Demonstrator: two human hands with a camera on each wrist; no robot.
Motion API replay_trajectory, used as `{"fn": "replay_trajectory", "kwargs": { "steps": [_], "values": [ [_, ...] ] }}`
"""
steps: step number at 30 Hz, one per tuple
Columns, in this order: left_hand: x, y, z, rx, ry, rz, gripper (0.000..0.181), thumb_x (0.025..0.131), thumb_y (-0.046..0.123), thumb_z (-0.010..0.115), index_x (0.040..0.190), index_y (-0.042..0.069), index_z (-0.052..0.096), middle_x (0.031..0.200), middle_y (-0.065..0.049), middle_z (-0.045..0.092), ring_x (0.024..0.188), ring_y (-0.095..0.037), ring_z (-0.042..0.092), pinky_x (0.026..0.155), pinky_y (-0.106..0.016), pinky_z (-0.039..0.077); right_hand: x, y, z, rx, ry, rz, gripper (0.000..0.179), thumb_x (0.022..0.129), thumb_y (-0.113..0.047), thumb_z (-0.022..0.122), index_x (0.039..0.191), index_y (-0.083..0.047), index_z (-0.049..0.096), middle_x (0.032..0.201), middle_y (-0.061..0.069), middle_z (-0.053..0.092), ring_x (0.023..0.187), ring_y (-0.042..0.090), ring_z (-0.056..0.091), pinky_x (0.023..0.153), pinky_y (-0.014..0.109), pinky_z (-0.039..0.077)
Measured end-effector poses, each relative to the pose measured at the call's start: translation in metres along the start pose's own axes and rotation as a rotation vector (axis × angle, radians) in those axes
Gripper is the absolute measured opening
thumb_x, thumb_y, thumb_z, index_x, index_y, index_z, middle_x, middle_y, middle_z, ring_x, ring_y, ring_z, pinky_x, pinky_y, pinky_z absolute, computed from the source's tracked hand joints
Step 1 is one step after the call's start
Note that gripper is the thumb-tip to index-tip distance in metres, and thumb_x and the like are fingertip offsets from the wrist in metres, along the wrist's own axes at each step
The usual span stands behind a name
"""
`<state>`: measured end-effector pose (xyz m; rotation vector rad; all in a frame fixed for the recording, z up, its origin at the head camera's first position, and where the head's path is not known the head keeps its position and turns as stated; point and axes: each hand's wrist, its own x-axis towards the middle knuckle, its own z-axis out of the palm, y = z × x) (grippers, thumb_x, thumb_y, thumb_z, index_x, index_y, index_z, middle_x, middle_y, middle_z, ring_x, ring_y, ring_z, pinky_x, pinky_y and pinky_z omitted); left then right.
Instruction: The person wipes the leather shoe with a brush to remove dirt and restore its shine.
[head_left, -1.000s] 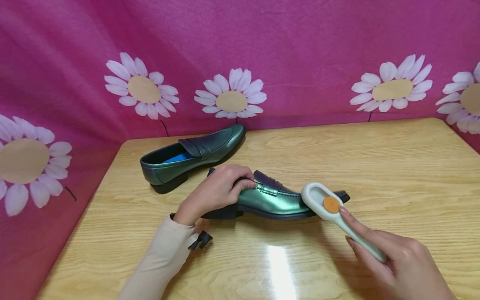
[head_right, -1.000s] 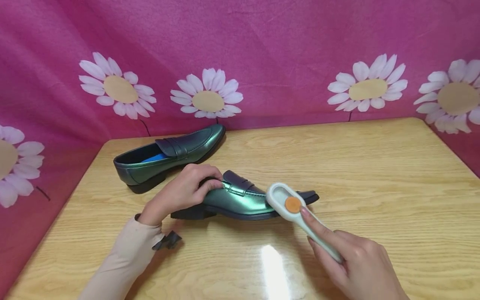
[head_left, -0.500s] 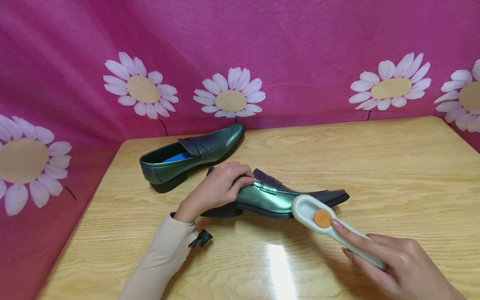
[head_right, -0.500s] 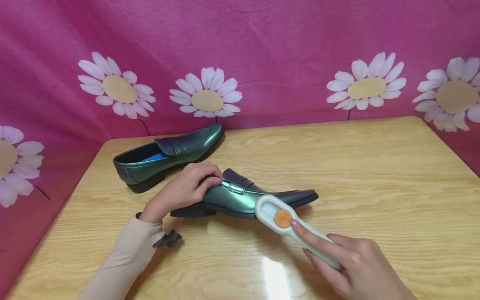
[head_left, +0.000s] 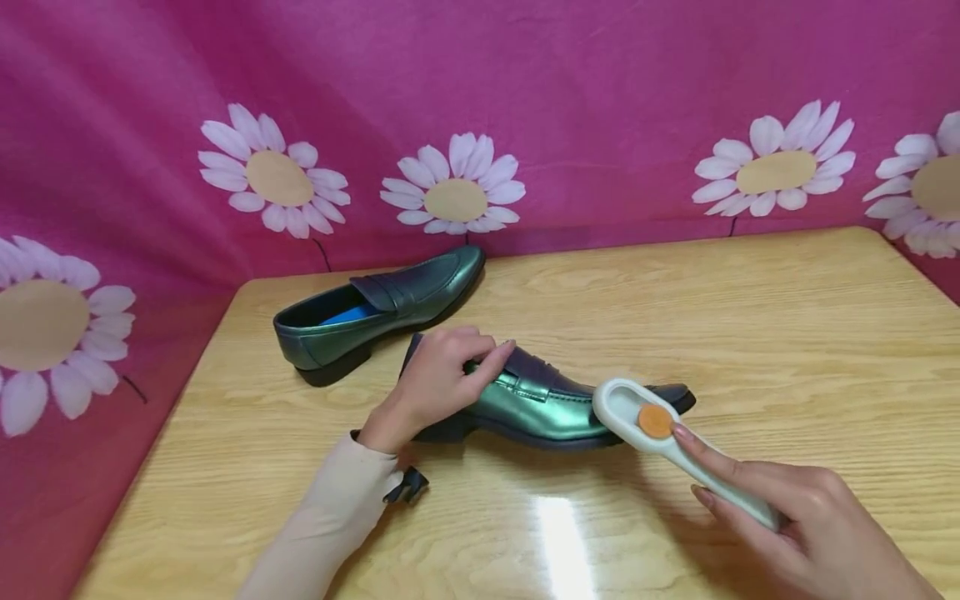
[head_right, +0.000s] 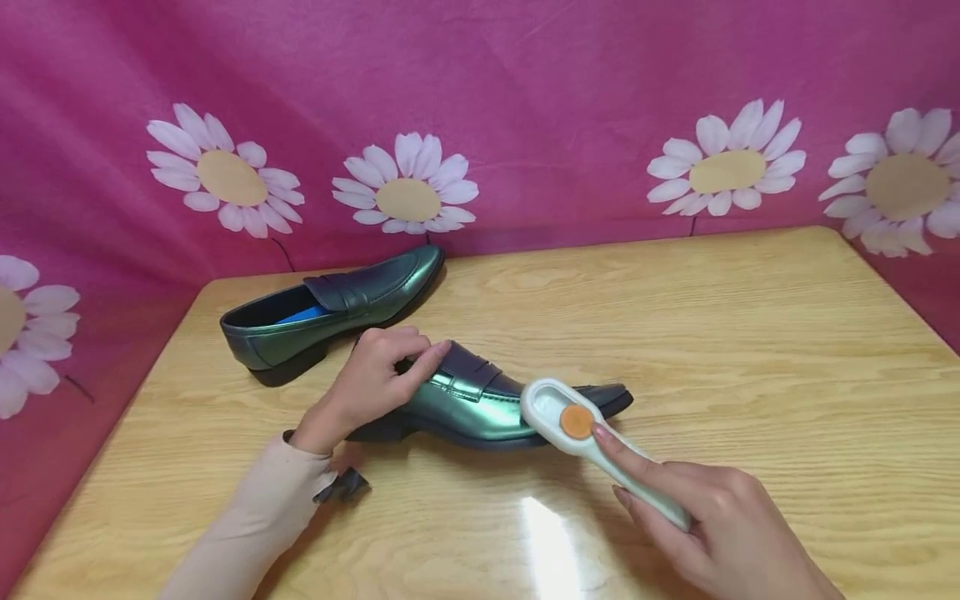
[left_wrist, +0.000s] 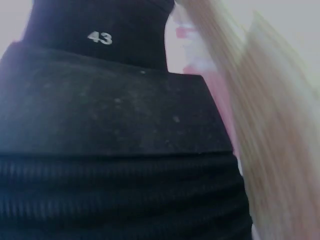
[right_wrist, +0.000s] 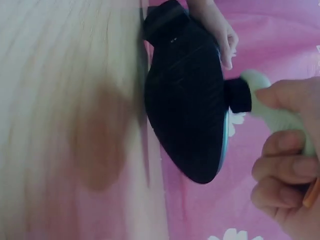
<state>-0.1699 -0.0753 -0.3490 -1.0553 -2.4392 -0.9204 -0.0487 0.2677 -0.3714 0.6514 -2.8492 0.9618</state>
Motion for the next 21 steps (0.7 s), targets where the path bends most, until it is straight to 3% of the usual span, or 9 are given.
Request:
{"fn": "replay_trajectory", "kwargs": {
  "steps": [5, 11, 14, 17, 21],
  "values": [
    [-0.003, -0.008, -0.002, -0.008, 0.09, 0.013, 0.043, 0.09, 0.007, 0.064, 0.051, 0.013, 0.048, 0.051, 0.006, 0.031, 0.048, -0.006, 0.031, 0.049, -0.023, 0.023, 0.0, 0.0, 0.005, 0.05, -0.033, -0.068, 0.059, 0.084, -0.014, 0.075, 0.138, -0.025, 0.054, 0.093, -0.017, 0.069, 0.067, -0.001, 0.053, 0.054, 0.018, 0.043],
    [-0.001, -0.013, -0.005, 0.017, 0.1, -0.018, 0.043, 0.09, 0.009, 0.063, 0.051, 0.013, 0.047, 0.051, 0.006, 0.033, 0.049, -0.007, 0.032, 0.05, -0.023, 0.023, 0.004, -0.009, 0.007, -0.096, 0.18, -0.114, 0.067, 0.074, -0.01, 0.082, 0.135, -0.027, 0.058, 0.104, -0.006, 0.072, 0.076, 0.003, 0.066, 0.069, 0.004, 0.043],
    [0.0, -0.013, -0.005, 0.045, 0.113, -0.024, 0.043, 0.09, 0.01, 0.063, 0.051, 0.013, 0.047, 0.05, 0.006, 0.032, 0.048, -0.007, 0.032, 0.05, -0.024, 0.023, 0.005, -0.009, 0.007, -0.136, 0.245, -0.108, 0.067, 0.074, -0.01, 0.082, 0.134, -0.027, 0.058, 0.109, 0.003, 0.07, 0.075, 0.005, 0.067, 0.068, 0.004, 0.042],
    [-0.001, -0.013, -0.003, 0.056, 0.144, -0.024, 0.042, 0.09, 0.01, 0.063, 0.05, 0.013, 0.047, 0.05, 0.006, 0.032, 0.047, -0.007, 0.031, 0.049, -0.024, 0.023, 0.005, -0.004, 0.007, -0.155, 0.309, -0.118, 0.066, 0.074, -0.008, 0.081, 0.134, -0.024, 0.059, 0.106, 0.009, 0.071, 0.058, -0.002, 0.055, 0.057, 0.008, 0.039],
    [-0.004, -0.013, -0.002, 0.071, 0.212, -0.009, 0.044, 0.089, 0.008, 0.063, 0.049, 0.013, 0.045, 0.05, 0.005, 0.034, 0.047, -0.006, 0.03, 0.049, -0.023, 0.023, 0.007, 0.004, 0.008, -0.147, 0.373, -0.091, 0.06, 0.079, -0.007, 0.076, 0.135, -0.022, 0.058, 0.083, 0.009, 0.073, 0.046, -0.006, 0.03, 0.047, 0.013, 0.026]
  ]
}}
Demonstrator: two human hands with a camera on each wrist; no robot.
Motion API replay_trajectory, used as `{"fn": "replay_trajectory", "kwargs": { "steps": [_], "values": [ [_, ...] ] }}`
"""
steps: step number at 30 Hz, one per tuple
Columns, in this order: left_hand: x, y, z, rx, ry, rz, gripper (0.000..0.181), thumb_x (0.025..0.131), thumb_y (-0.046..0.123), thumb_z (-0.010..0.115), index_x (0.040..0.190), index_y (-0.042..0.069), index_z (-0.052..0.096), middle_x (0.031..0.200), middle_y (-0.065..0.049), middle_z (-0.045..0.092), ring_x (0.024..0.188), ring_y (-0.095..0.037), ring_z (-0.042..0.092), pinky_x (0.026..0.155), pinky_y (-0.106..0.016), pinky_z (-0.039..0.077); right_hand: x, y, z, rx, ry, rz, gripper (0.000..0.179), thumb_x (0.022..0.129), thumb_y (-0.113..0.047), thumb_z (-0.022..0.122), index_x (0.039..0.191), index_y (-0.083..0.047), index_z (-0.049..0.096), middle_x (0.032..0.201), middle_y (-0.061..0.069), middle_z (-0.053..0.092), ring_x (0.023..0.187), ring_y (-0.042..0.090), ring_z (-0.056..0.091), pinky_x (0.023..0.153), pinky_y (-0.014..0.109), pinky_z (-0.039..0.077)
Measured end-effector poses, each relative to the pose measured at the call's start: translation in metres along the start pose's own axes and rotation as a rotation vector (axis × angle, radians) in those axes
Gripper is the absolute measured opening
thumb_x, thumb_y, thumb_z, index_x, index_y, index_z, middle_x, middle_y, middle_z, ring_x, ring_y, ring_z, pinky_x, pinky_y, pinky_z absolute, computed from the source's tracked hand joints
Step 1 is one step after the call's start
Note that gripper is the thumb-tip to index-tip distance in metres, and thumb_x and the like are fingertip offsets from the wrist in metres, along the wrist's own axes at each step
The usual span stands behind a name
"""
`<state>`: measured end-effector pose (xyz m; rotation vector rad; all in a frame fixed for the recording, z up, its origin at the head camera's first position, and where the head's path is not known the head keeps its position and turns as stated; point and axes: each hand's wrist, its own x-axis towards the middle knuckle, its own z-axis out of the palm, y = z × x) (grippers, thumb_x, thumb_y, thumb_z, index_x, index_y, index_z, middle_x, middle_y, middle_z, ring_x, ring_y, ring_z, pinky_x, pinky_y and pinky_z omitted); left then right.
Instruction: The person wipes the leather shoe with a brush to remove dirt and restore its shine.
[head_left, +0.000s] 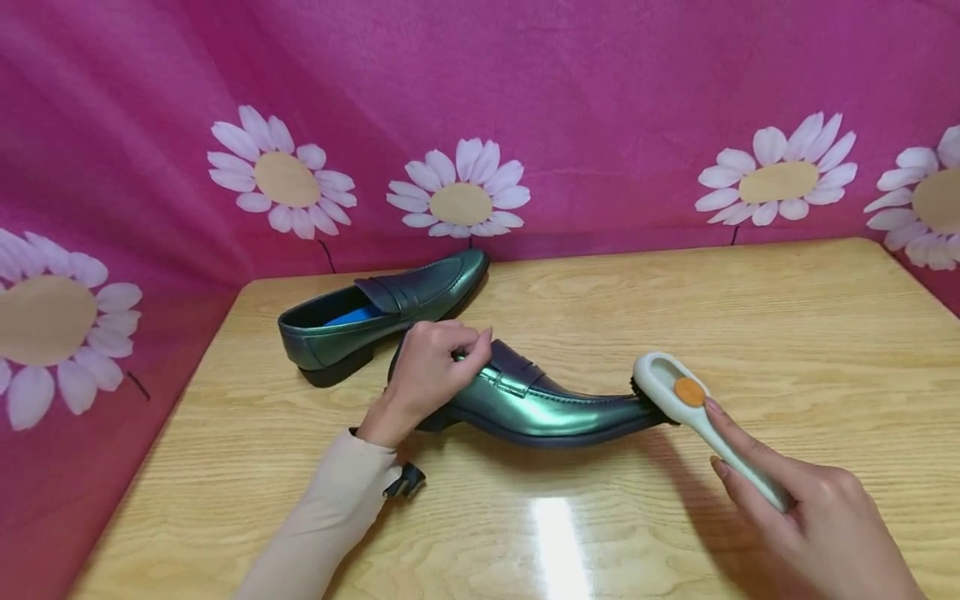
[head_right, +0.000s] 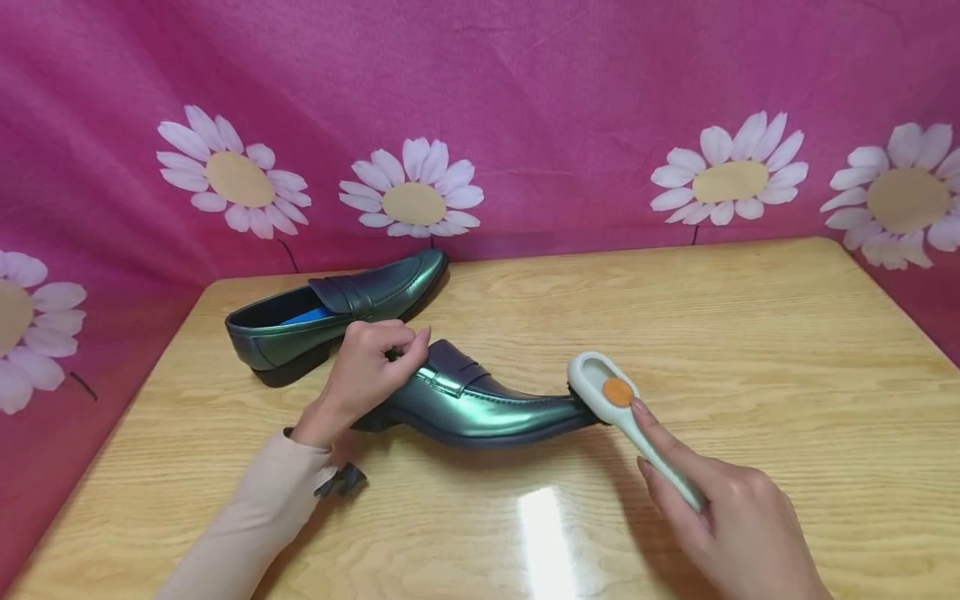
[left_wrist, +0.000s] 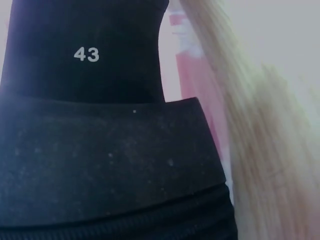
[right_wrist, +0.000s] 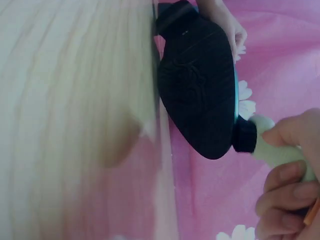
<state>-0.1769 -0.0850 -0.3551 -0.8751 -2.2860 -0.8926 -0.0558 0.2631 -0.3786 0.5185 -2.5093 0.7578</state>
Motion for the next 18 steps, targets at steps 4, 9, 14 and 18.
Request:
{"fn": "replay_trajectory", "kwargs": {
  "steps": [4, 9, 14, 18],
  "values": [
    [0.0, 0.001, 0.002, 0.023, 0.035, 0.001, 0.045, 0.088, 0.007, 0.063, 0.047, 0.013, 0.046, 0.049, 0.005, 0.038, 0.046, -0.006, 0.031, 0.048, -0.023, 0.024, -0.001, -0.002, 0.002, 0.028, -0.008, 0.104, 0.058, 0.085, -0.008, 0.072, 0.138, -0.024, 0.054, 0.062, -0.003, 0.061, 0.046, -0.003, 0.022, 0.043, 0.016, 0.02],
    [-0.001, 0.004, 0.002, 0.04, 0.036, -0.016, 0.044, 0.088, 0.007, 0.063, 0.047, 0.013, 0.046, 0.048, 0.005, 0.036, 0.045, -0.006, 0.031, 0.047, -0.023, 0.023, -0.002, -0.016, 0.006, 0.078, -0.022, 0.06, 0.062, 0.082, -0.005, 0.075, 0.138, -0.022, 0.055, 0.098, 0.006, 0.073, 0.053, -0.005, 0.04, 0.052, 0.01, 0.031],
    [-0.001, 0.005, 0.001, 0.044, 0.019, -0.026, 0.044, 0.088, 0.007, 0.062, 0.047, 0.014, 0.046, 0.049, 0.006, 0.033, 0.045, -0.005, 0.029, 0.047, -0.023, 0.022, 0.0, -0.011, -0.005, 0.054, -0.096, 0.035, 0.062, 0.081, -0.008, 0.076, 0.137, -0.024, 0.055, 0.112, 0.011, 0.068, 0.059, -0.007, 0.049, 0.058, 0.008, 0.035],
    [-0.002, 0.006, 0.001, 0.051, 0.011, -0.04, 0.045, 0.088, 0.007, 0.062, 0.047, 0.014, 0.045, 0.049, 0.006, 0.032, 0.045, -0.006, 0.029, 0.047, -0.024, 0.022, -0.001, 0.011, -0.021, -0.086, -0.194, 0.165, 0.054, 0.089, -0.022, 0.071, 0.139, -0.029, 0.052, 0.078, 0.011, 0.069, 0.05, 0.002, 0.032, 0.052, 0.023, 0.028]
  ]
}}
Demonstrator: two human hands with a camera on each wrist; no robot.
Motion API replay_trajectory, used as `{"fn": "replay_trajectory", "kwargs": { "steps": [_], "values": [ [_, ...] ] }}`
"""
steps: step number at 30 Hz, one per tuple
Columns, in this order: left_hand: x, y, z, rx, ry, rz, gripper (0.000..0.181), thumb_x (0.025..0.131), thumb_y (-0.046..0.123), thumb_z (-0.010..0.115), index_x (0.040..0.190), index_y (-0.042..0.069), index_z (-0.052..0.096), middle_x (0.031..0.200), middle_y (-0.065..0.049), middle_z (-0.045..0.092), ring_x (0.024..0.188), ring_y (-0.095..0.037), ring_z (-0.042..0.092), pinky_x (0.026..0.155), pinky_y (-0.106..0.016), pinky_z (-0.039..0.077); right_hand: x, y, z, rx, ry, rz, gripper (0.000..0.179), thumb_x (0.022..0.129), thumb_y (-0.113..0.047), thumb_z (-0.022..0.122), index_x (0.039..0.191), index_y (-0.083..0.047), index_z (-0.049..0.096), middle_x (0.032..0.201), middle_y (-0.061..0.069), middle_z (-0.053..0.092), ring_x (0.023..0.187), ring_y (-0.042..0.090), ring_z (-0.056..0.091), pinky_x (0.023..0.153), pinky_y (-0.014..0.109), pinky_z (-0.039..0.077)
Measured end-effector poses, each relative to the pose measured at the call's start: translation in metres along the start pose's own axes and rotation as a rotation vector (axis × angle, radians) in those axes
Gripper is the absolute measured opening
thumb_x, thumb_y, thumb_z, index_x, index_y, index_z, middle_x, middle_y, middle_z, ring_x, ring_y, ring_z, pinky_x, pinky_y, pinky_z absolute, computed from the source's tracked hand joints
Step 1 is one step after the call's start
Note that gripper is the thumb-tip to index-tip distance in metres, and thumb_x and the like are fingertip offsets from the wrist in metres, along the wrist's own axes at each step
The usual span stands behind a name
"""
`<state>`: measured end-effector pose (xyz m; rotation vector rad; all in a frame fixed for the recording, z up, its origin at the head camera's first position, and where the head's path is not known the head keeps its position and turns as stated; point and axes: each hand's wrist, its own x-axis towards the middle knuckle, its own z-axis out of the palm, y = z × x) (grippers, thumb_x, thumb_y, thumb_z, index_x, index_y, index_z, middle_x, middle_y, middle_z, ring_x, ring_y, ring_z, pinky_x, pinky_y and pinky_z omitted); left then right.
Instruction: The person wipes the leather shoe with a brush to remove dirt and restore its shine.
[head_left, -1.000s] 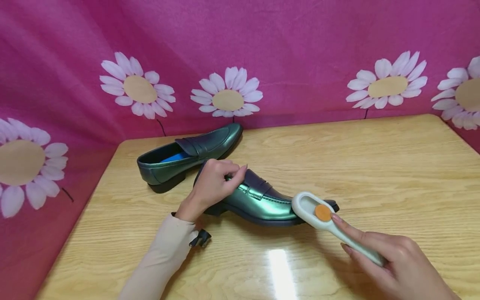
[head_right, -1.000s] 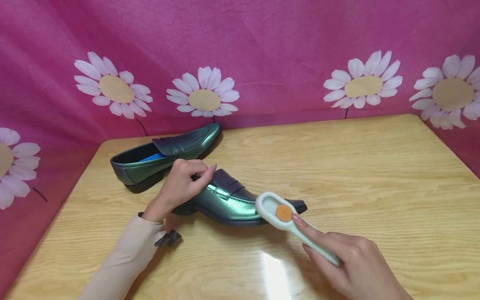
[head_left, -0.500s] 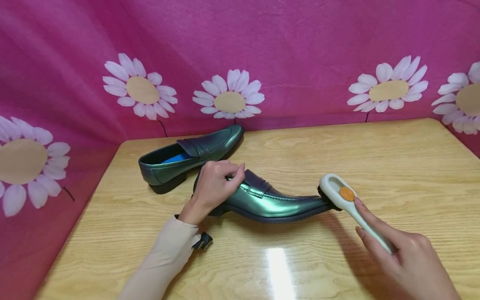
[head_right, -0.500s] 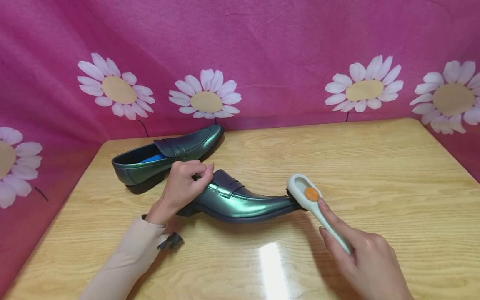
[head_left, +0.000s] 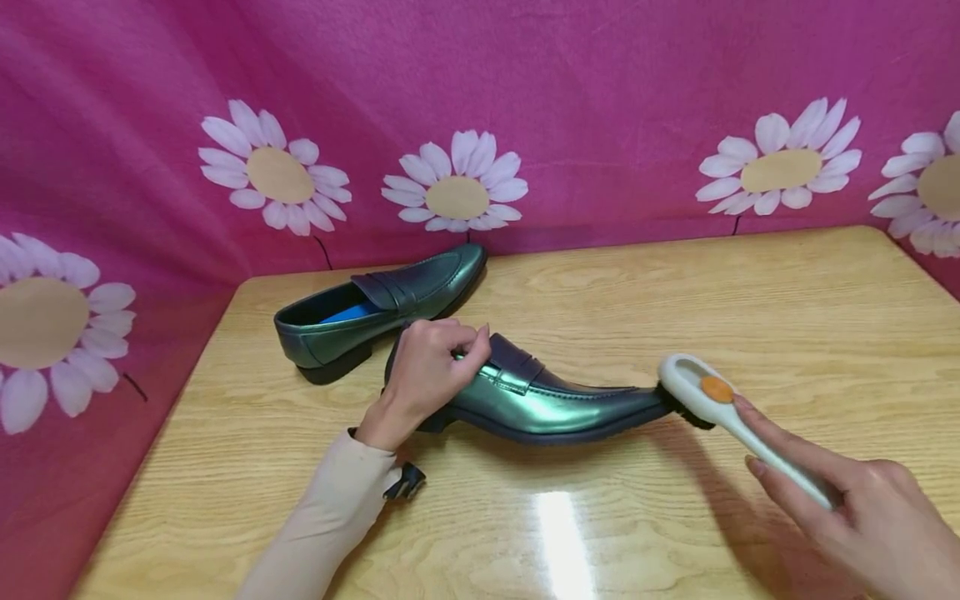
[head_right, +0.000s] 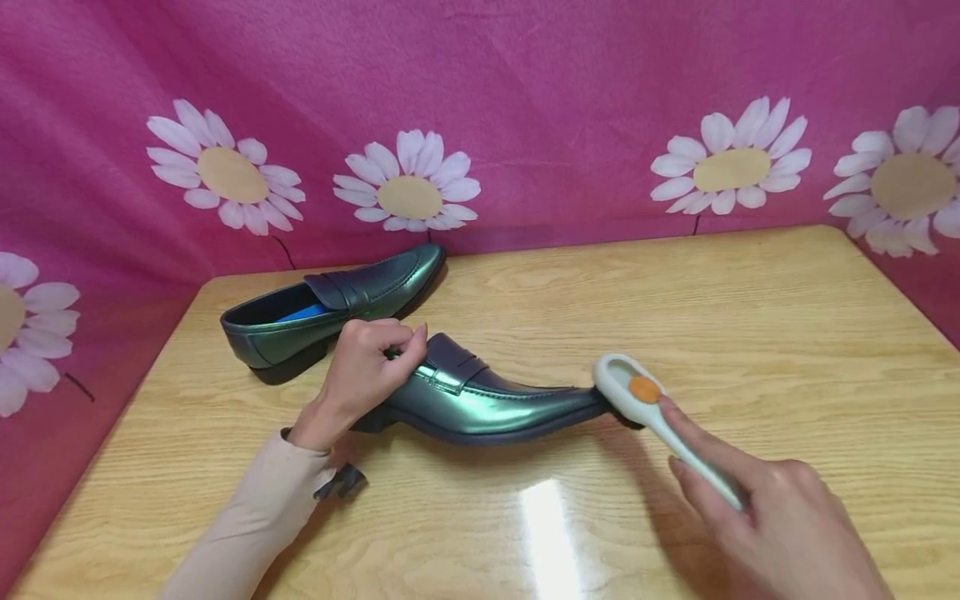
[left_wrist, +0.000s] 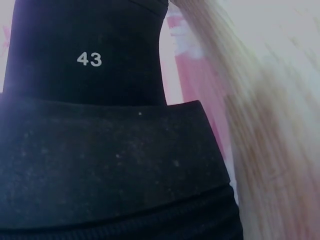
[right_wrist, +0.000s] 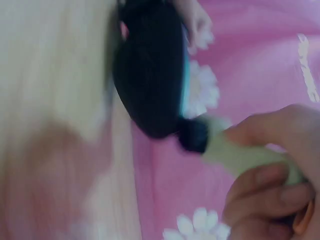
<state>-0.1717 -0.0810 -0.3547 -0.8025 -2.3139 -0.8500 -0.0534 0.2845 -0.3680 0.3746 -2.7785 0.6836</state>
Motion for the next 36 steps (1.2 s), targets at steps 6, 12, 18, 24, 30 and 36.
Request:
{"fn": "replay_trajectory", "kwargs": {
  "steps": [6, 12, 18, 24, 30, 36],
  "values": [
    [0.001, 0.002, -0.002, 0.011, -0.003, -0.015, 0.045, 0.088, 0.007, 0.062, 0.047, 0.014, 0.046, 0.049, 0.006, 0.031, 0.044, -0.006, 0.03, 0.046, -0.023, 0.022, 0.004, 0.014, 0.001, -0.111, -0.151, 0.153, 0.05, 0.095, -0.037, 0.06, 0.141, -0.023, 0.05, 0.051, -0.005, 0.035, 0.049, 0.015, 0.033, 0.055, 0.03, 0.03],
    [-0.003, 0.008, 0.0, 0.042, 0.057, 0.026, 0.044, 0.087, 0.006, 0.063, 0.047, 0.014, 0.045, 0.048, 0.005, 0.029, 0.043, -0.006, 0.028, 0.046, -0.023, 0.019, 0.006, 0.011, 0.001, 0.108, 0.166, 0.067, 0.05, 0.085, -0.016, 0.074, 0.132, -0.027, 0.06, 0.1, -0.018, 0.07, 0.048, -0.002, 0.03, 0.045, 0.02, 0.022],
    [-0.014, 0.013, 0.004, 0.125, 0.186, 0.123, 0.045, 0.081, 0.002, 0.064, 0.044, 0.015, 0.041, 0.047, 0.004, 0.026, 0.039, -0.006, 0.027, 0.042, -0.02, 0.018, 0.003, -0.001, 0.003, 0.197, 0.119, -0.087, 0.057, 0.078, -0.003, 0.078, 0.13, -0.021, 0.063, 0.124, -0.035, 0.047, 0.065, -0.01, 0.048, 0.053, 0.012, 0.03],
    [-0.016, 0.016, 0.009, 0.144, 0.234, 0.107, 0.045, 0.081, 0.001, 0.064, 0.044, 0.014, 0.042, 0.047, 0.003, 0.027, 0.039, -0.006, 0.026, 0.043, -0.02, 0.018, -0.003, -0.02, 0.01, 0.177, 0.083, -0.173, 0.063, 0.074, -0.002, 0.08, 0.131, -0.021, 0.061, 0.116, -0.007, 0.065, 0.065, -0.008, 0.054, 0.057, 0.01, 0.036],
    [-0.01, 0.019, 0.005, 0.151, 0.148, -0.002, 0.046, 0.086, 0.007, 0.064, 0.045, 0.015, 0.045, 0.047, 0.006, 0.025, 0.039, -0.006, 0.024, 0.042, -0.022, 0.017, 0.002, -0.015, 0.011, 0.065, 0.101, 0.061, 0.058, 0.087, -0.019, 0.072, 0.14, -0.03, 0.05, 0.077, 0.012, 0.07, 0.046, 0.001, 0.032, 0.046, 0.018, 0.027],
    [0.001, 0.019, 0.003, 0.099, -0.021, -0.168, 0.052, 0.092, 0.012, 0.059, 0.045, 0.017, 0.039, 0.046, 0.009, 0.022, 0.04, -0.005, 0.02, 0.043, -0.023, 0.016, -0.001, -0.02, 0.026, 0.186, 0.164, -0.018, 0.065, 0.085, -0.006, 0.071, 0.143, -0.021, 0.047, 0.064, 0.003, 0.058, 0.046, -0.004, 0.028, 0.046, 0.016, 0.027]
  ]
}}
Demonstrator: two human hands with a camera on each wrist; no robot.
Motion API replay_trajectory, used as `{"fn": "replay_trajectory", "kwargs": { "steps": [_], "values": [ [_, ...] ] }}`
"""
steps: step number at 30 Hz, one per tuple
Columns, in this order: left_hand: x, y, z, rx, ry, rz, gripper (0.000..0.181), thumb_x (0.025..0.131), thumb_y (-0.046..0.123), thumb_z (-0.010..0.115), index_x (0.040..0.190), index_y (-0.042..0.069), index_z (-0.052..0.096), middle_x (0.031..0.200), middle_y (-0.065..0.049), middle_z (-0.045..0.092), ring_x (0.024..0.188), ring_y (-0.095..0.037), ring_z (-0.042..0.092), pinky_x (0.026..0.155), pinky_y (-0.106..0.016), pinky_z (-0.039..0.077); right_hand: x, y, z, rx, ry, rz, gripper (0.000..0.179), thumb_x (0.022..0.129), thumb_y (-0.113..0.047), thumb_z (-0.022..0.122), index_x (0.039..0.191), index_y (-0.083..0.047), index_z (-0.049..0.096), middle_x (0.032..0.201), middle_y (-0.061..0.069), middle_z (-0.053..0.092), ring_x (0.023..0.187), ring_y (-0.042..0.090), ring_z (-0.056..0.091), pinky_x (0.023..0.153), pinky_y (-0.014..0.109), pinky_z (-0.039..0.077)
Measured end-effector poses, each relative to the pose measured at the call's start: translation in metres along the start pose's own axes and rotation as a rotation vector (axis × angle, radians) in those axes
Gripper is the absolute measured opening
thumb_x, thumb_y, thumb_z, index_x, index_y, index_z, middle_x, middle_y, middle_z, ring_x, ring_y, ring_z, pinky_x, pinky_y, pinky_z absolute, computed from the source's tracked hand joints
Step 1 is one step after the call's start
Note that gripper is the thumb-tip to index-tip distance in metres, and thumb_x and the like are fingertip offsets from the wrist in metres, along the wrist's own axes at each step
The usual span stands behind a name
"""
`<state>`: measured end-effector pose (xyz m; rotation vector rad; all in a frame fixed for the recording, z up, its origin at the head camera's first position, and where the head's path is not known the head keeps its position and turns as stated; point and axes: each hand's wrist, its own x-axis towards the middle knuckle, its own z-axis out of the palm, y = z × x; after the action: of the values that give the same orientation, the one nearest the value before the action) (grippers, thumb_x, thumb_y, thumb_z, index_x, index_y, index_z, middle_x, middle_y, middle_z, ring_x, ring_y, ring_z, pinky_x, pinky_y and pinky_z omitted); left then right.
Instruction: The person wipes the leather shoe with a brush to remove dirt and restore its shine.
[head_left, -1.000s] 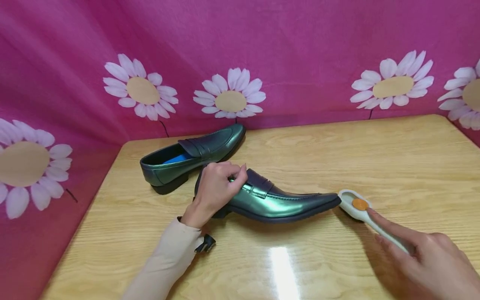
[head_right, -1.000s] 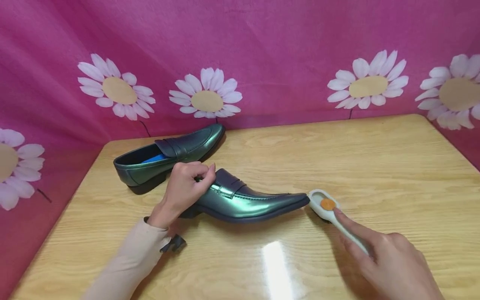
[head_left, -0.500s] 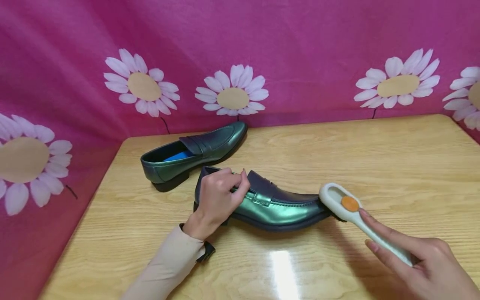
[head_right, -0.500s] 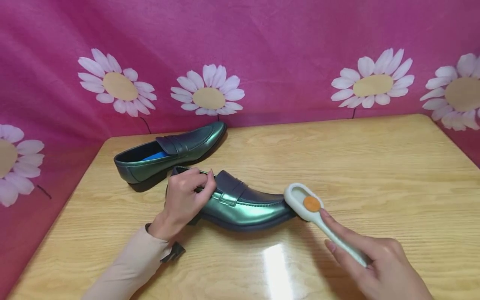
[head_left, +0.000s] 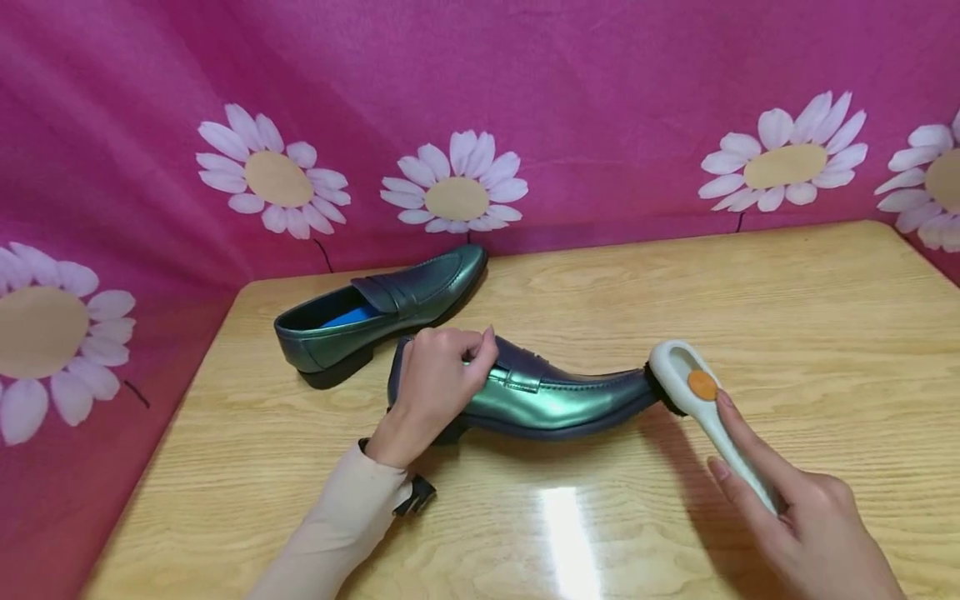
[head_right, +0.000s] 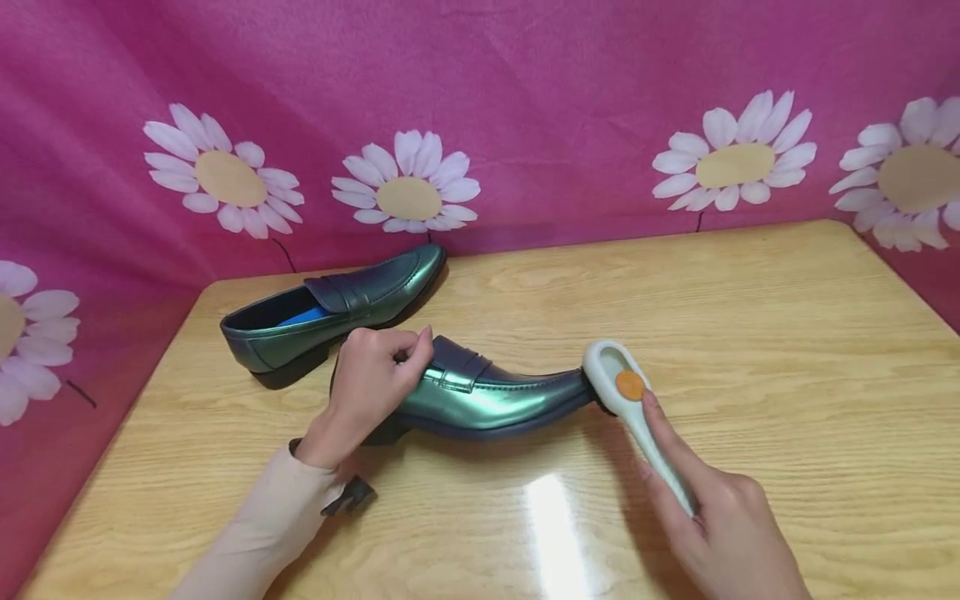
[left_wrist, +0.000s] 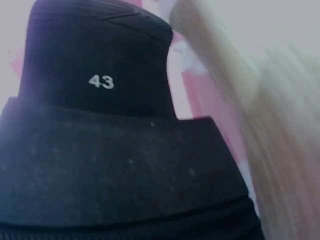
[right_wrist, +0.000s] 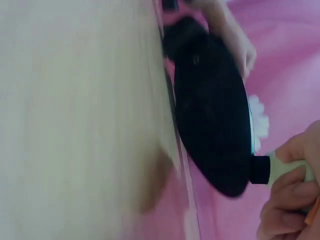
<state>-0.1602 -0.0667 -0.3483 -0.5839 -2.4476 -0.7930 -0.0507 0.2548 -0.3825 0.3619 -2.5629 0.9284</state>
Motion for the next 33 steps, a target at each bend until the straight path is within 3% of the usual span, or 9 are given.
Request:
{"fn": "replay_trajectory", "kwargs": {
  "steps": [3, 9, 13, 16, 19, 23, 26, 30, 33],
  "values": [
    [0.005, -0.001, -0.001, -0.008, -0.037, -0.052, 0.053, 0.093, 0.013, 0.059, 0.045, 0.017, 0.038, 0.045, 0.009, 0.022, 0.04, -0.006, 0.021, 0.043, -0.024, 0.016, 0.0, -0.001, 0.002, -0.013, 0.053, -0.094, 0.064, 0.081, -0.003, 0.073, 0.14, -0.017, 0.052, 0.062, -0.002, 0.058, 0.047, -0.009, 0.025, 0.047, 0.013, 0.026],
    [0.012, -0.006, 0.001, 0.026, -0.091, -0.145, 0.053, 0.094, 0.017, 0.058, 0.046, 0.017, 0.037, 0.045, 0.009, 0.022, 0.041, -0.008, 0.026, 0.045, -0.025, 0.021, 0.002, 0.0, 0.0, -0.102, 0.042, -0.034, 0.059, 0.087, -0.012, 0.07, 0.142, -0.022, 0.05, 0.052, -0.014, 0.03, 0.045, -0.004, 0.022, 0.045, 0.017, 0.022],
    [0.012, -0.007, 0.001, 0.031, -0.12, -0.184, 0.053, 0.095, 0.02, 0.058, 0.046, 0.017, 0.037, 0.044, 0.009, 0.022, 0.041, -0.01, 0.028, 0.045, -0.026, 0.022, -0.001, -0.006, 0.008, -0.076, 0.031, -0.117, 0.063, 0.084, -0.009, 0.073, 0.141, -0.018, 0.05, 0.06, -0.006, 0.055, 0.049, -0.004, 0.027, 0.05, 0.014, 0.026],
    [0.012, -0.007, 0.001, 0.032, -0.126, -0.192, 0.053, 0.095, 0.02, 0.058, 0.046, 0.017, 0.038, 0.044, 0.009, 0.022, 0.041, -0.01, 0.029, 0.045, -0.026, 0.022, -0.003, -0.011, 0.011, -0.028, 0.022, -0.202, 0.065, 0.079, -0.007, 0.076, 0.139, -0.015, 0.052, 0.09, 0.01, 0.072, 0.052, -0.006, 0.032, 0.053, 0.011, 0.029],
    [0.013, -0.007, 0.002, 0.032, -0.124, -0.193, 0.054, 0.095, 0.02, 0.058, 0.045, 0.017, 0.038, 0.044, 0.009, 0.023, 0.04, -0.011, 0.03, 0.045, -0.026, 0.022, -0.001, -0.011, 0.009, -0.004, -0.016, -0.238, 0.067, 0.077, -0.005, 0.078, 0.138, -0.014, 0.053, 0.109, 0.014, 0.069, 0.053, -0.008, 0.033, 0.054, 0.009, 0.03],
    [0.014, -0.006, 0.003, 0.03, -0.121, -0.186, 0.054, 0.095, 0.02, 0.057, 0.045, 0.016, 0.038, 0.043, 0.009, 0.024, 0.041, -0.011, 0.031, 0.045, -0.026, 0.023, 0.003, -0.001, -0.003, -0.095, -0.022, -0.151, 0.062, 0.084, -0.01, 0.073, 0.141, -0.019, 0.05, 0.075, 0.002, 0.067, 0.048, -0.006, 0.025, 0.048, 0.014, 0.029],
    [0.015, -0.005, 0.003, 0.03, -0.122, -0.183, 0.054, 0.096, 0.021, 0.056, 0.045, 0.016, 0.039, 0.044, 0.009, 0.025, 0.041, -0.011, 0.032, 0.046, -0.026, 0.023, 0.005, 0.006, -0.009, -0.127, -0.018, -0.094, 0.059, 0.087, -0.011, 0.07, 0.142, -0.021, 0.049, 0.072, 0.004, 0.066, 0.046, -0.004, 0.021, 0.045, 0.017, 0.025],
    [0.013, -0.004, 0.004, 0.027, -0.095, -0.176, 0.053, 0.095, 0.02, 0.057, 0.045, 0.017, 0.038, 0.044, 0.009, 0.024, 0.041, -0.01, 0.031, 0.045, -0.026, 0.022, 0.002, 0.002, -0.008, -0.093, -0.05, -0.158, 0.067, 0.08, -0.005, 0.076, 0.141, -0.017, 0.05, 0.106, 0.018, 0.07, 0.048, -0.006, 0.027, 0.05, 0.012, 0.029],
    [0.011, -0.002, 0.005, 0.006, -0.056, -0.167, 0.054, 0.093, 0.017, 0.058, 0.044, 0.017, 0.037, 0.044, 0.009, 0.023, 0.041, -0.009, 0.028, 0.045, -0.025, 0.021, -0.001, -0.009, -0.006, -0.09, -0.079, -0.176, 0.074, 0.076, -0.005, 0.079, 0.142, -0.018, 0.049, 0.112, 0.015, 0.068, 0.053, -0.007, 0.037, 0.055, 0.008, 0.033]
  ]
}}
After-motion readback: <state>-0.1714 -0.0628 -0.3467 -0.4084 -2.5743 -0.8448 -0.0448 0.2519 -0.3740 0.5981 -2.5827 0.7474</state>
